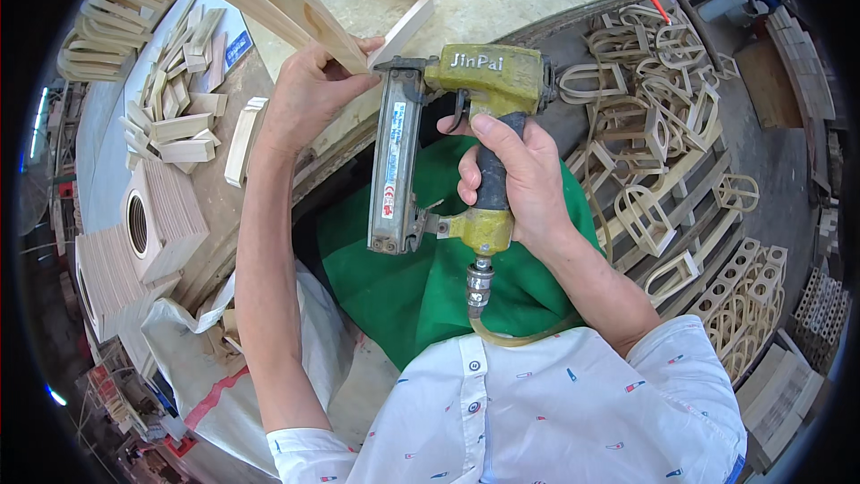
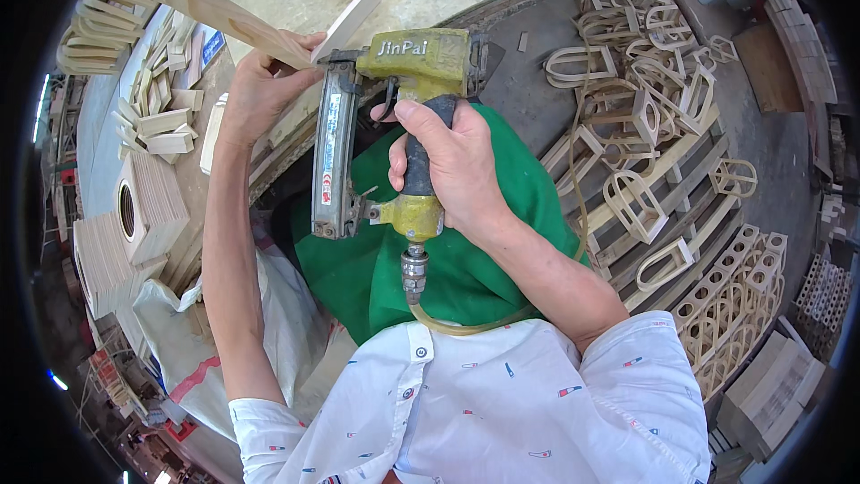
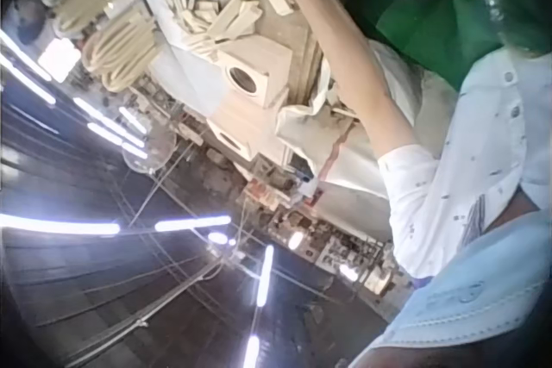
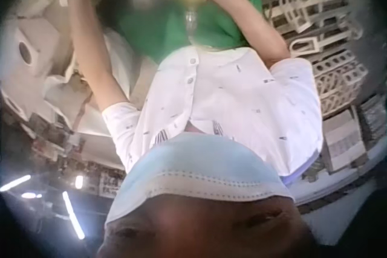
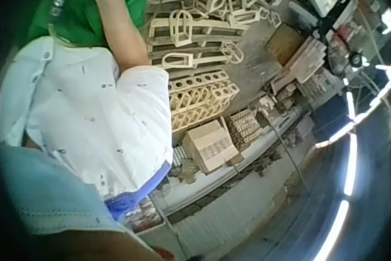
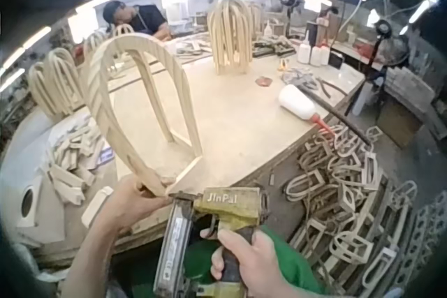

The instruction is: The person assembles small wooden frames by applying glue to the joints and securing them with a pneumatic nail gun. They handle multiple wooden pieces, aligning them into rectangular shapes and fastening them together. The process involves picking up wood, applying adhesive, and using the nail gun to complete the assembly.

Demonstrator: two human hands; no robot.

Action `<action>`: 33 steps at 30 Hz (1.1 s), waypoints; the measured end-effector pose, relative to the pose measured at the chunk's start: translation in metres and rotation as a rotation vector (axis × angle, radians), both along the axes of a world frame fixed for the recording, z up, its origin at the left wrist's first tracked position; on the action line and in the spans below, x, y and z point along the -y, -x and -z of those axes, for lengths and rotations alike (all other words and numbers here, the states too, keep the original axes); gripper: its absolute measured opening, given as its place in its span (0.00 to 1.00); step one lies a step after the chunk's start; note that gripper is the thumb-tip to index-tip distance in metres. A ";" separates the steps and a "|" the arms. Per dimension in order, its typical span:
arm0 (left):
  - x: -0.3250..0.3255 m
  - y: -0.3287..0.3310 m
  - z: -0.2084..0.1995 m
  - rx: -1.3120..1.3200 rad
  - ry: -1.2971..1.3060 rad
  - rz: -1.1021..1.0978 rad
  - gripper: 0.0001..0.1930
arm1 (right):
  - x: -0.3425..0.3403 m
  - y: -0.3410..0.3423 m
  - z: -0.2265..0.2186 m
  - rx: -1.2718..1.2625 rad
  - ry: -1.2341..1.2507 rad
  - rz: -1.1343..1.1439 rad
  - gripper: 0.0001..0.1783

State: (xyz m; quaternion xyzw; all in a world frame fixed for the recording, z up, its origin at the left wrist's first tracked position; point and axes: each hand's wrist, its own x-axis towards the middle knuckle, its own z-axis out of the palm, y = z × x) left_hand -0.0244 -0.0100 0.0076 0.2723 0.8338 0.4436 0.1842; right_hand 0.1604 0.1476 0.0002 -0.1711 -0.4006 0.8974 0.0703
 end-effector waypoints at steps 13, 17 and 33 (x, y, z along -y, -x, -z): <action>-0.001 -0.002 -0.002 0.000 0.013 -0.015 0.10 | -0.001 -0.001 0.001 0.008 -0.026 -0.040 0.17; -0.001 -0.002 -0.003 -0.026 0.032 -0.013 0.10 | 0.001 -0.001 0.002 0.039 -0.023 -0.003 0.15; 0.002 0.001 -0.004 0.072 -0.024 0.034 0.11 | -0.001 -0.001 0.007 0.014 -0.023 -0.028 0.16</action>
